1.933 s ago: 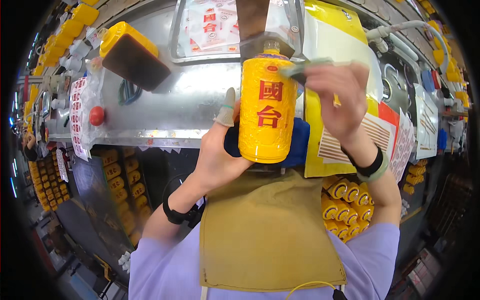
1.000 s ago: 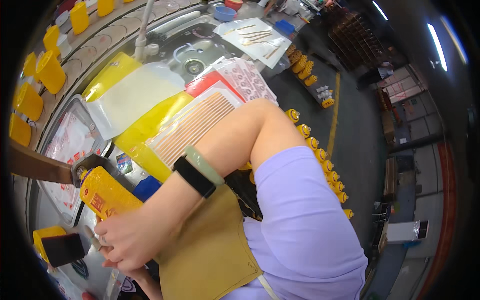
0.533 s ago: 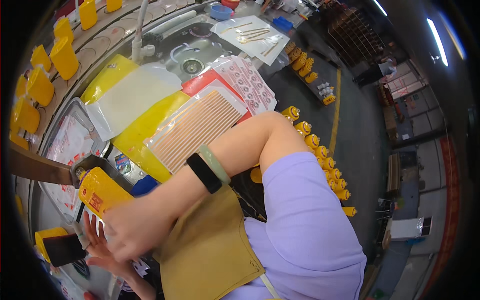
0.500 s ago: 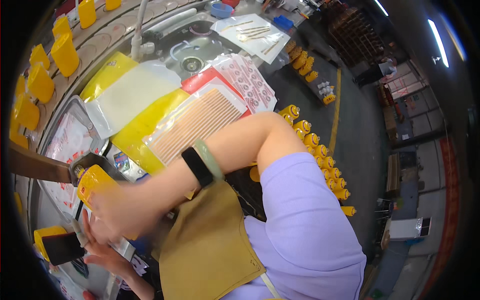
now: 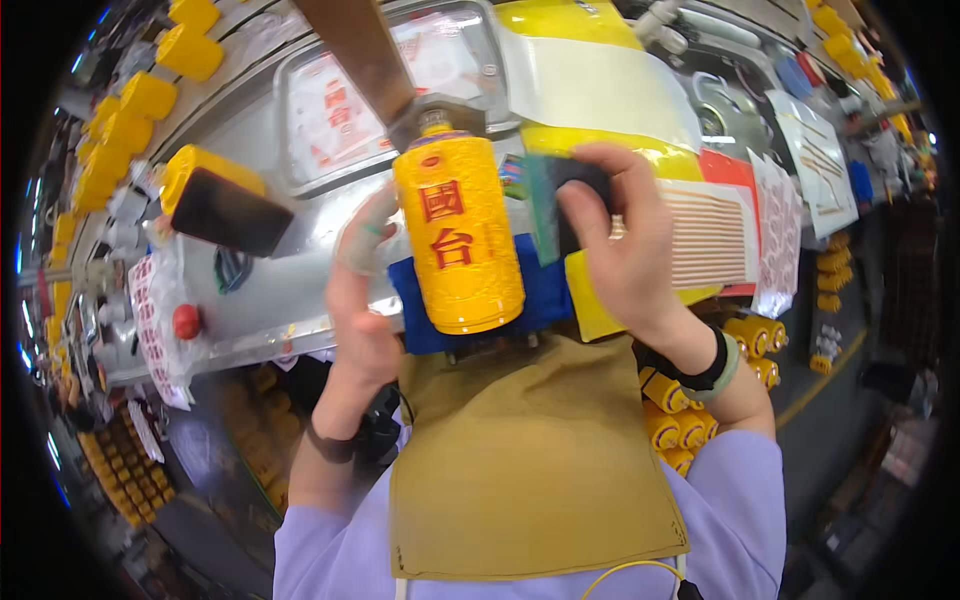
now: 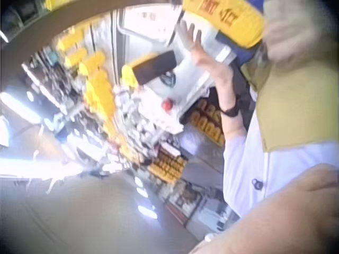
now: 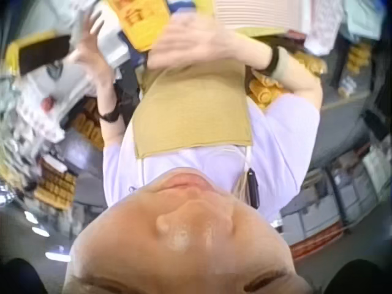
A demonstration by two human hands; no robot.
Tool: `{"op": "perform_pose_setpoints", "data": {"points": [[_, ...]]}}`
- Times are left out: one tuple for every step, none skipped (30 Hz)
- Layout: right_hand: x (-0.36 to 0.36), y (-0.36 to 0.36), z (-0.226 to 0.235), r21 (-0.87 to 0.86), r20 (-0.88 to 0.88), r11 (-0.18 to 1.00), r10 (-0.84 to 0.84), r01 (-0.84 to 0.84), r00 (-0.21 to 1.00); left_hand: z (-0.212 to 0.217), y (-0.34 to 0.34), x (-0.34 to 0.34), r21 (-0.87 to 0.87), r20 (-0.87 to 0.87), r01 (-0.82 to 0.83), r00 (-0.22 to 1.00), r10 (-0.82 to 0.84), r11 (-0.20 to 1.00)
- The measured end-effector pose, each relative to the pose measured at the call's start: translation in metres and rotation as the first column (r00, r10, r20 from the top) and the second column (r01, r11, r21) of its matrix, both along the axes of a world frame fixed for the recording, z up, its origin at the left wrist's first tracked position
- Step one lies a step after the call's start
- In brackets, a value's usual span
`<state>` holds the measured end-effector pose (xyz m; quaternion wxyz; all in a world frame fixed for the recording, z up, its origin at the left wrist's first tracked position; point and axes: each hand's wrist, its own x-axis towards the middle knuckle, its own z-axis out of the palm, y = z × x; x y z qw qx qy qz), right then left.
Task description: Applying labels and protective seals to liquor bottles on a production line conveyor.
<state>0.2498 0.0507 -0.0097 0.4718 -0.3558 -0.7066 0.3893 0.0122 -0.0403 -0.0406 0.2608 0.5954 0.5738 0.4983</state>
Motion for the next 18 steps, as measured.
{"op": "perform_pose_setpoints", "data": {"points": [[-0.004, 0.003, 0.001, -0.131, -0.071, 0.984, -0.13, 0.12, 0.989, 0.004, 0.0, 0.008, 0.016, -0.103, 0.022, 0.994, -0.02, 1.0], [-0.009, 0.006, 0.003, -0.189, -0.117, 0.978, -0.108, 0.085, 0.987, 0.006, -0.001, 0.016, 0.049, -0.155, 0.018, 0.988, -0.011, 0.999], [-0.014, 0.003, 0.004, -0.21, -0.186, 0.971, -0.152, 0.112, 0.971, 0.008, -0.002, 0.021, 0.044, -0.207, 0.011, 0.978, -0.002, 0.999], [-0.021, 0.001, 0.003, -0.262, -0.162, 0.965, -0.067, 0.022, 0.984, 0.008, 0.0, 0.023, 0.07, -0.254, 0.007, 0.967, 0.011, 0.997], [-0.026, -0.003, 0.001, -0.245, -0.18, 0.969, -0.027, -0.018, 0.983, 0.008, 0.001, 0.023, 0.093, -0.299, 0.01, 0.954, 0.018, 0.996], [-0.03, -0.006, -0.003, -0.344, -0.163, 0.938, -0.008, -0.049, 0.987, 0.007, 0.001, 0.023, 0.116, -0.319, 0.025, 0.948, 0.014, 0.993], [-0.03, -0.006, -0.006, -0.271, -0.05, 0.963, -0.018, 0.004, 0.999, 0.006, 0.001, 0.022, 0.109, -0.323, 0.021, 0.946, 0.016, 0.994], [-0.03, -0.005, -0.012, -0.247, -0.037, 0.968, -0.05, 0.039, 0.998, 0.006, 0.001, 0.021, 0.106, -0.347, 0.026, 0.938, 0.012, 0.994], [-0.028, -0.001, -0.017, -0.232, -0.022, 0.968, -0.103, 0.095, 0.994, 0.005, 0.0, 0.02, 0.118, -0.367, 0.039, 0.93, 0.008, 0.992], [-0.023, 0.002, -0.02, -0.254, 0.038, 0.956, -0.144, 0.149, 0.989, 0.005, -0.001, 0.019, 0.102, -0.37, 0.046, 0.929, -0.005, 0.994], [-0.017, 0.008, -0.023, -0.101, 0.159, 0.971, -0.199, 0.216, 0.967, 0.005, -0.001, 0.018, 0.087, -0.373, 0.035, 0.928, 0.0, 0.996], [-0.013, 0.011, -0.025, -0.191, 0.15, 0.969, -0.13, 0.158, 0.98, 0.005, 0.0, 0.016, 0.104, -0.365, 0.03, 0.931, 0.01, 0.994], [-0.009, 0.014, -0.025, -0.232, 0.084, 0.961, -0.132, 0.148, 0.988, 0.006, 0.003, 0.014, 0.117, -0.365, 0.024, 0.931, 0.02, 0.993], [-0.006, 0.016, -0.023, -0.213, 0.062, 0.971, -0.101, 0.113, 0.993, 0.008, 0.008, 0.008, 0.134, -0.458, 0.068, 0.889, 0.001, 0.989], [-0.006, 0.019, -0.02, -0.216, 0.01, 0.971, -0.098, 0.098, 0.995, 0.009, 0.015, 0.003, 0.132, -0.459, 0.058, 0.888, 0.009, 0.99], [-0.004, 0.022, -0.015, -0.179, 0.035, 0.98, -0.077, 0.082, 0.996, 0.01, 0.022, -0.002, 0.149, -0.546, 0.1, 0.838, -0.002, 0.984], [-0.005, 0.028, -0.01, -0.163, 0.026, 0.982, -0.091, 0.094, 0.996, 0.009, 0.03, -0.007, 0.171, -0.625, 0.145, 0.78, -0.006, 0.974], [-0.008, 0.031, -0.005, -0.14, 0.062, 0.989, -0.045, 0.054, 0.997, 0.008, 0.04, -0.011, 0.176, -0.615, 0.114, 0.788, 0.019, 0.978]]}}
